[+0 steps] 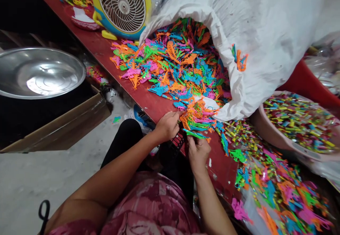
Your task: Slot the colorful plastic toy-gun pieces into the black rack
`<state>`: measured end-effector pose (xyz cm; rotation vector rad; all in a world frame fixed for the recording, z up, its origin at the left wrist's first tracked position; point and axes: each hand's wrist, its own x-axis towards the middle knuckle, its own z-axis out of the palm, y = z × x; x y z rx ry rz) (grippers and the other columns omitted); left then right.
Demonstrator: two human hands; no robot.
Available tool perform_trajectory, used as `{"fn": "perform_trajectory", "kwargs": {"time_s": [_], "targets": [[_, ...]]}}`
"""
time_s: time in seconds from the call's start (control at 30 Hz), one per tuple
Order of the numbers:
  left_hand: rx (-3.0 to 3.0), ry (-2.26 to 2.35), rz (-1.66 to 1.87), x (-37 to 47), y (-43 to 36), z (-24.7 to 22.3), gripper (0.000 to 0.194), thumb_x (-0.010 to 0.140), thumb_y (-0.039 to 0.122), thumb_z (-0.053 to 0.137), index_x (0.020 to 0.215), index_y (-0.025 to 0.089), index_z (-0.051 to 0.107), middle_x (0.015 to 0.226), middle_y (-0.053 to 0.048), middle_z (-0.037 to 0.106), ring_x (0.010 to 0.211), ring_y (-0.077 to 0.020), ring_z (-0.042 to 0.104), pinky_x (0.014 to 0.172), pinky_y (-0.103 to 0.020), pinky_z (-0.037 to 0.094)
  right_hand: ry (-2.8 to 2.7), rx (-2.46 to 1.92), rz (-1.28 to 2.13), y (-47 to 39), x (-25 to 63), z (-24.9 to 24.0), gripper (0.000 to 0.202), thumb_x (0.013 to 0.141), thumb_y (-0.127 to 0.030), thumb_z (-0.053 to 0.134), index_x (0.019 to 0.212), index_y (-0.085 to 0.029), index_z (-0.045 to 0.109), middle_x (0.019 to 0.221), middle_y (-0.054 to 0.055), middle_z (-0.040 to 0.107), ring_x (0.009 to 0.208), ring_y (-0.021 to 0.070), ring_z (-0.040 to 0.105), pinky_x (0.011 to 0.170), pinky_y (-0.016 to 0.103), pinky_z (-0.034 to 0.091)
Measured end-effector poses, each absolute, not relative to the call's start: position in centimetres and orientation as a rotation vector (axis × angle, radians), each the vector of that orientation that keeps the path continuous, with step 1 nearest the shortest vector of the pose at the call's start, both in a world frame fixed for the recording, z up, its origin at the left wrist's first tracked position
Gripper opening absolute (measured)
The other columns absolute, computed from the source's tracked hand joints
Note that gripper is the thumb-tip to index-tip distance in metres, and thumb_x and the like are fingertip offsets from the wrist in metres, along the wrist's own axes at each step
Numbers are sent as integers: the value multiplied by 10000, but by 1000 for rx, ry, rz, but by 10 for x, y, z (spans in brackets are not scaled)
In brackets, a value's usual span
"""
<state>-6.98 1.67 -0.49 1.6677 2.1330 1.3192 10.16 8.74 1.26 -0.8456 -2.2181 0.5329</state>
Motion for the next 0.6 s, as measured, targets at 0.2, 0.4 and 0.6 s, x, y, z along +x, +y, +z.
{"fn": "perform_trajectory", "kwargs": {"time_s": [0.2,0.4,0.6], "targets": [[1643,2131,1288,-68,18,-4,539,819,136,461,1356,85,458,1327,-178,614,1280,-261,558,1163,-466,398,-2073,-921,661,87,107,8,255,895,-407,603,932,-175,701,717,26,698,640,182,648,648,316,519],[1623,2106,1279,-69,17,-2,573,815,125,467,1387,95,432,1371,-162,595,1314,-252,537,1191,-455,370,-2079,-966,605,86,110,10,230,884,-379,622,858,-165,701,641,8,663,569,168,621,613,299,494],[1609,2109,1259,-69,17,-1,573,831,123,463,1401,85,425,1386,-167,586,1341,-245,519,1203,-434,361,-2088,-1007,602,91,115,4,258,878,-407,639,768,-175,653,631,15,658,572,173,614,620,301,485]]}}
